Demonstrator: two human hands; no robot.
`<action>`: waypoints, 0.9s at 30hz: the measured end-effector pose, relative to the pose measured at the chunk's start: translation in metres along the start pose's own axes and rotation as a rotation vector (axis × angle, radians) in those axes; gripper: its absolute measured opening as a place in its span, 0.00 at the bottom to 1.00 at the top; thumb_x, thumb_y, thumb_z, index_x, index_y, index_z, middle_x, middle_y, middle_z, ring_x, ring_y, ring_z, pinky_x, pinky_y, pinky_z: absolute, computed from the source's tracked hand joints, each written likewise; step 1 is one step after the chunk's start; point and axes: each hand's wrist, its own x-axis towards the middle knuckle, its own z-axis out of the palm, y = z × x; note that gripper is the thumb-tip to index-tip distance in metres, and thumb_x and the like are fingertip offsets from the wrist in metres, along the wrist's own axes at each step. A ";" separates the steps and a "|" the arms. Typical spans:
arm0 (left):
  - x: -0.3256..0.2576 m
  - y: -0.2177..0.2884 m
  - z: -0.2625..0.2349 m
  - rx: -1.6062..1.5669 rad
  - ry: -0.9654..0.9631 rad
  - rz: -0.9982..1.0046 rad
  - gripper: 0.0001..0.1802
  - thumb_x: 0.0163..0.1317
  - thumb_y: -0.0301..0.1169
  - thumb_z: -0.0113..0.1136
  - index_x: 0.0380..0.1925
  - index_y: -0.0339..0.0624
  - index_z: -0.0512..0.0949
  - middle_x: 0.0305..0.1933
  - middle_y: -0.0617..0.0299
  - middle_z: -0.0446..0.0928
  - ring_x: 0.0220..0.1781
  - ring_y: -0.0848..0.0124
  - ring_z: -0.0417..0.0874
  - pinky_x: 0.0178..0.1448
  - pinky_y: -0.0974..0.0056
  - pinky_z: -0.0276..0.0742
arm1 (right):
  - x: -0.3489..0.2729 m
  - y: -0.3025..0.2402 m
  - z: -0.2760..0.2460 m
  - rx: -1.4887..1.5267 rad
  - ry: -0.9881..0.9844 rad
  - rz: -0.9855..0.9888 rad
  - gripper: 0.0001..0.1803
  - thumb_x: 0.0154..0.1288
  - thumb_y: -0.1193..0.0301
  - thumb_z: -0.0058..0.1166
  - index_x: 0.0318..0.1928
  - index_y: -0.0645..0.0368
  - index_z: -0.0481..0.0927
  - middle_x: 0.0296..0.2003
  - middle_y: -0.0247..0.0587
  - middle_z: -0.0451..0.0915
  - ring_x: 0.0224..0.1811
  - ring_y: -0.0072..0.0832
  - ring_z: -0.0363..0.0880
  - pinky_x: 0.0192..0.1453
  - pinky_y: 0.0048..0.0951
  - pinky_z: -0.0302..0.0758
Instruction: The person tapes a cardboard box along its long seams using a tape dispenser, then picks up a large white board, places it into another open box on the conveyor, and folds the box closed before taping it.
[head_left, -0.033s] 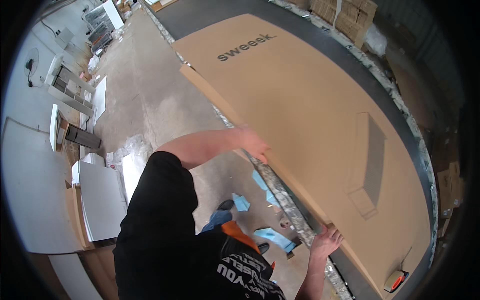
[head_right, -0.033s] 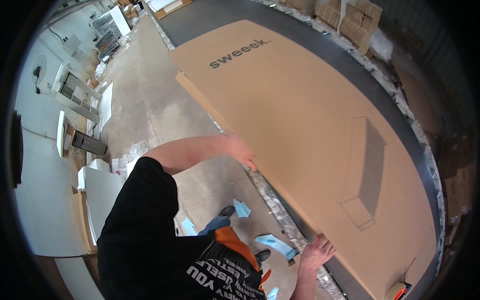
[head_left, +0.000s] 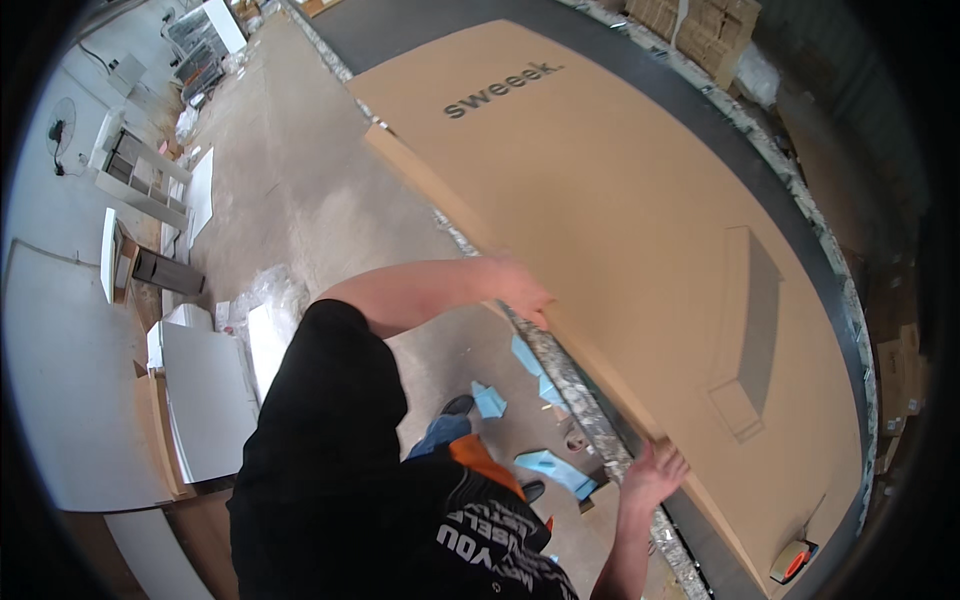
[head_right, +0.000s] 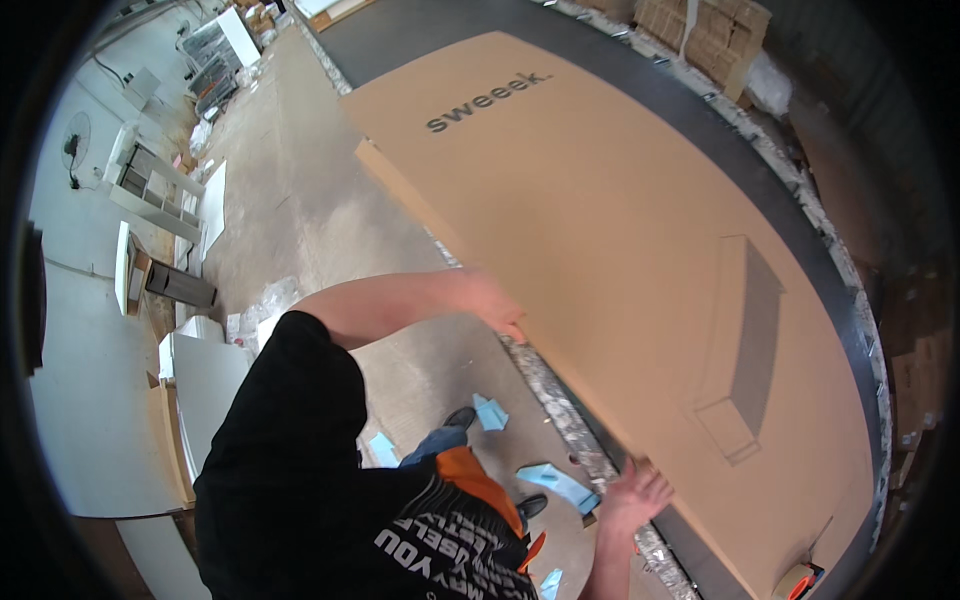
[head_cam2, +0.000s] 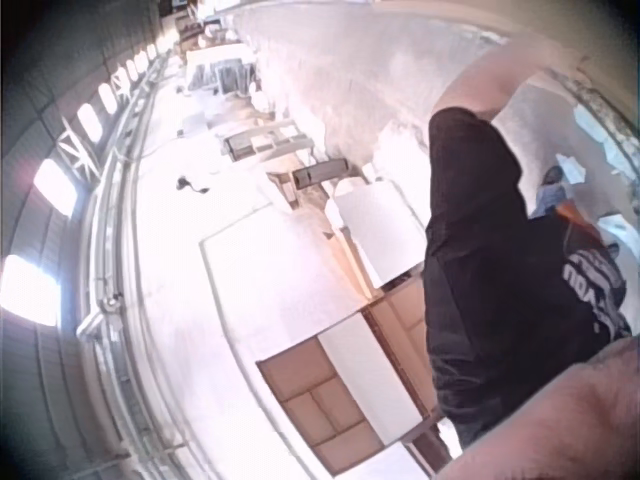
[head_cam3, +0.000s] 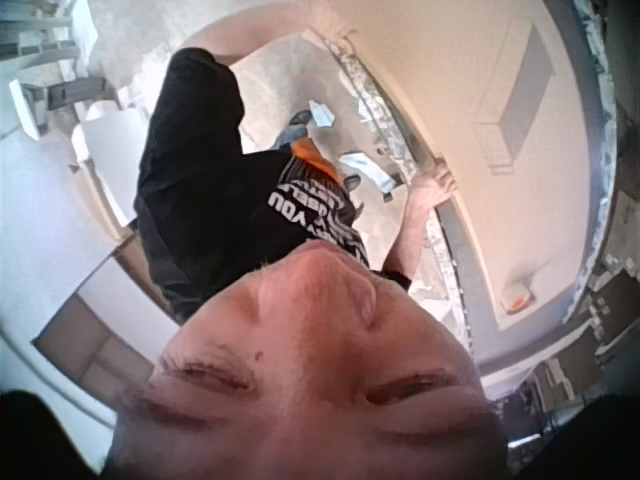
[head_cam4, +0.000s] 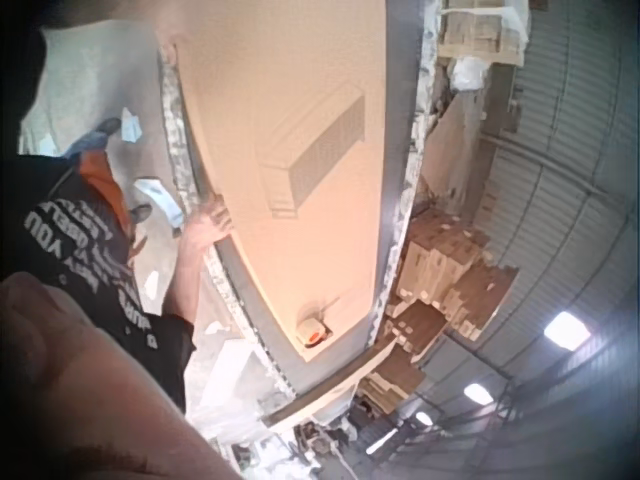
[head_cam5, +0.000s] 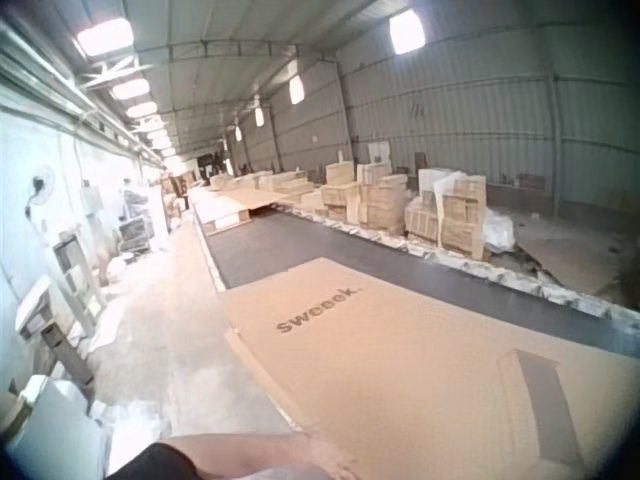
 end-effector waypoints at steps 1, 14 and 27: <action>0.013 0.001 -0.008 -0.127 -0.110 0.023 0.32 0.57 0.56 0.60 0.58 0.52 0.73 0.57 0.54 0.77 0.59 0.54 0.76 0.58 0.48 0.74 | 0.014 -0.034 0.004 -0.066 0.030 -0.023 0.30 0.61 0.66 0.59 0.59 0.72 0.68 0.52 0.65 0.72 0.57 0.60 0.70 0.60 0.56 0.66; -0.016 0.021 -0.019 0.213 0.860 0.538 0.11 0.58 0.35 0.58 0.41 0.51 0.81 0.40 0.67 0.83 0.38 0.73 0.85 0.39 0.66 0.80 | 0.060 -0.086 0.019 -0.022 -0.299 -0.161 0.13 0.55 0.66 0.58 0.42 0.52 0.83 0.34 0.33 0.82 0.37 0.32 0.81 0.42 0.38 0.76; -0.019 0.033 -0.020 0.383 0.910 0.355 0.15 0.56 0.46 0.66 0.34 0.49 0.84 0.30 0.69 0.82 0.34 0.67 0.82 0.39 0.61 0.76 | -0.009 -0.033 -0.047 -0.201 0.194 0.312 0.37 0.49 0.62 0.64 0.60 0.63 0.72 0.58 0.51 0.75 0.65 0.50 0.68 0.69 0.49 0.66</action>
